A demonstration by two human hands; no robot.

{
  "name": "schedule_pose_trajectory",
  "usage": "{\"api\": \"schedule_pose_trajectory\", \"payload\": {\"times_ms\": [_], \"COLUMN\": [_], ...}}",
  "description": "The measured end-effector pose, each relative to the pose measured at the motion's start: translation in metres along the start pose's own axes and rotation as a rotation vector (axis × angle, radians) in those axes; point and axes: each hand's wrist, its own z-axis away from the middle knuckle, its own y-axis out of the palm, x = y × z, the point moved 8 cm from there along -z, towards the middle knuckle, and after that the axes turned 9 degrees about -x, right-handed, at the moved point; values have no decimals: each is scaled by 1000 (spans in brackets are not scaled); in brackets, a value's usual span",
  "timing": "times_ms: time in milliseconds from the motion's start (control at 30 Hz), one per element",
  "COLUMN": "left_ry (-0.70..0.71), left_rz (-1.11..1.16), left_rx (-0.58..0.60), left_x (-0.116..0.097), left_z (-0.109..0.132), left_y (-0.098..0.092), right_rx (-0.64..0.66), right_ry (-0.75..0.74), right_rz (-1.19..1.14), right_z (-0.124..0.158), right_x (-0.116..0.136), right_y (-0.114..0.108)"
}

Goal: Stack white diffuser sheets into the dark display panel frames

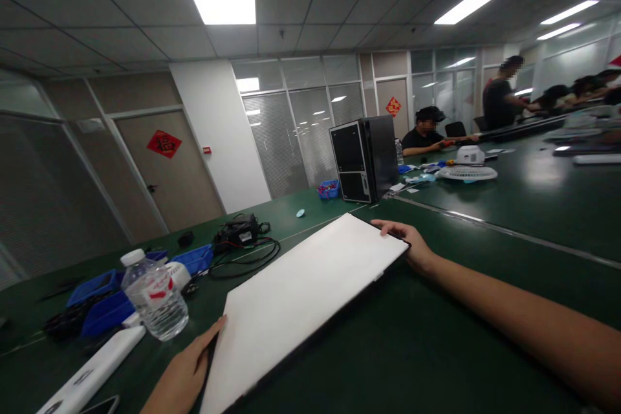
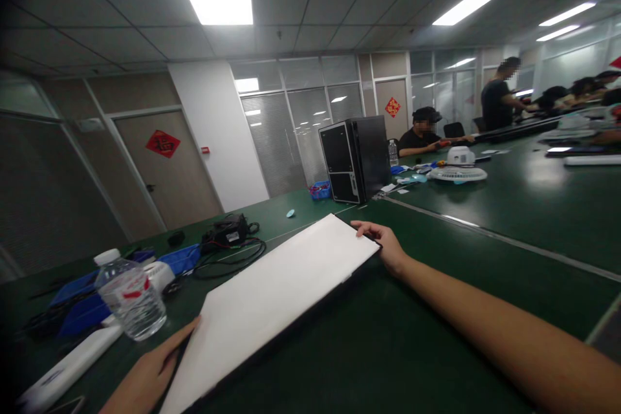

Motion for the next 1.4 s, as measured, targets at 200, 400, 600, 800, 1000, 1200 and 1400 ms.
{"api": "schedule_pose_trajectory", "payload": {"times_ms": [200,400,600,800,1000,1200,1400], "left_ry": [4,98,125,263,364,389,420], "left_rz": [49,84,17,-86,-177,-208,-206], "left_rx": [-15,-128,-175,-210,-196,-222,-248], "left_x": [11,12,4,-19,-28,-38,-50], "left_z": [-1,0,4,10,9,9,13], "left_y": [1,-19,-32,-33,-27,-29,-32], "right_rx": [-49,-20,138,123,742,653,455], "right_ry": [23,65,43,-227,-725,-1115,-1251], "right_rz": [56,151,321,516,802,949,902], "right_z": [-2,-1,-10,-7,90,128,133], "right_x": [-11,-19,0,61,90,70,88], "right_y": [-2,-4,-13,-13,91,124,116]}}
